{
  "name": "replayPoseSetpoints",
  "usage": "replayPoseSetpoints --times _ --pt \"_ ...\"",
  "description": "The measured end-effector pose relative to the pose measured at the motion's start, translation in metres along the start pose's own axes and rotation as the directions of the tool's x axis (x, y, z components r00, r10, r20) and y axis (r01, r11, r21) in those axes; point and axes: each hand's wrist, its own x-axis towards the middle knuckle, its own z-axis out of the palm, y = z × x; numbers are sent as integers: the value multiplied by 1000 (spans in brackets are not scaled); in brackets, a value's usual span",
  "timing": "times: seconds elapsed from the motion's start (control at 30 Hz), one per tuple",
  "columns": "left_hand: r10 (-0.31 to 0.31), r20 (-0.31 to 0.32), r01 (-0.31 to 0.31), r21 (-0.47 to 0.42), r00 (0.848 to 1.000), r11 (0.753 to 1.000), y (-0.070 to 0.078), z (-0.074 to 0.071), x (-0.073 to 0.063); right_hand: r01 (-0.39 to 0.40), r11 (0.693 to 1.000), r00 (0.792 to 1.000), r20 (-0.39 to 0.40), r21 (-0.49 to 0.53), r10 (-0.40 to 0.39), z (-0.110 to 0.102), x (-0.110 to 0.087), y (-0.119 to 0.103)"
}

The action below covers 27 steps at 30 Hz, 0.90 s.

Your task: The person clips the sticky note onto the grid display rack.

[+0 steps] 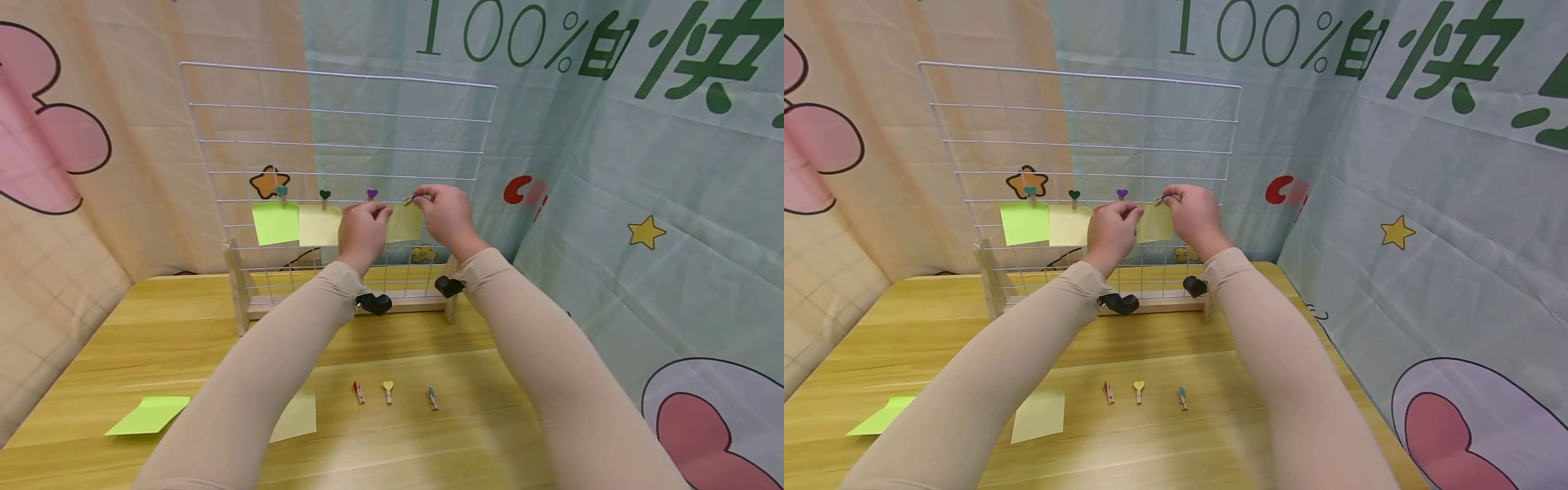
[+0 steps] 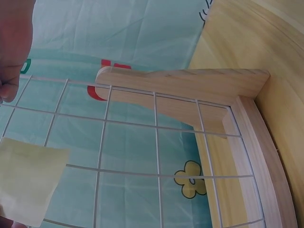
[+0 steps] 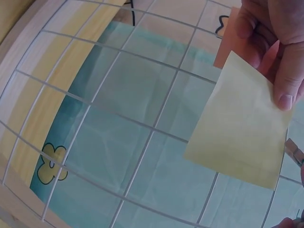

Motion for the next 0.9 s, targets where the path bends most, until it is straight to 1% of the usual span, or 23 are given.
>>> replayPoseSetpoints --times 0.2,0.43,0.9 --pt "22 -10 -22 -9 1000 1000 0 0 -1 -21 1000 1000 12 -7 21 1 2 -2" --pt "38 -18 -37 3 999 999 -2 0 1 -26 999 999 25 -35 27 1 5 -3" --pt "41 -20 -41 9 999 999 -3 0 1 -21 998 998 61 -58 24 2 8 -5"
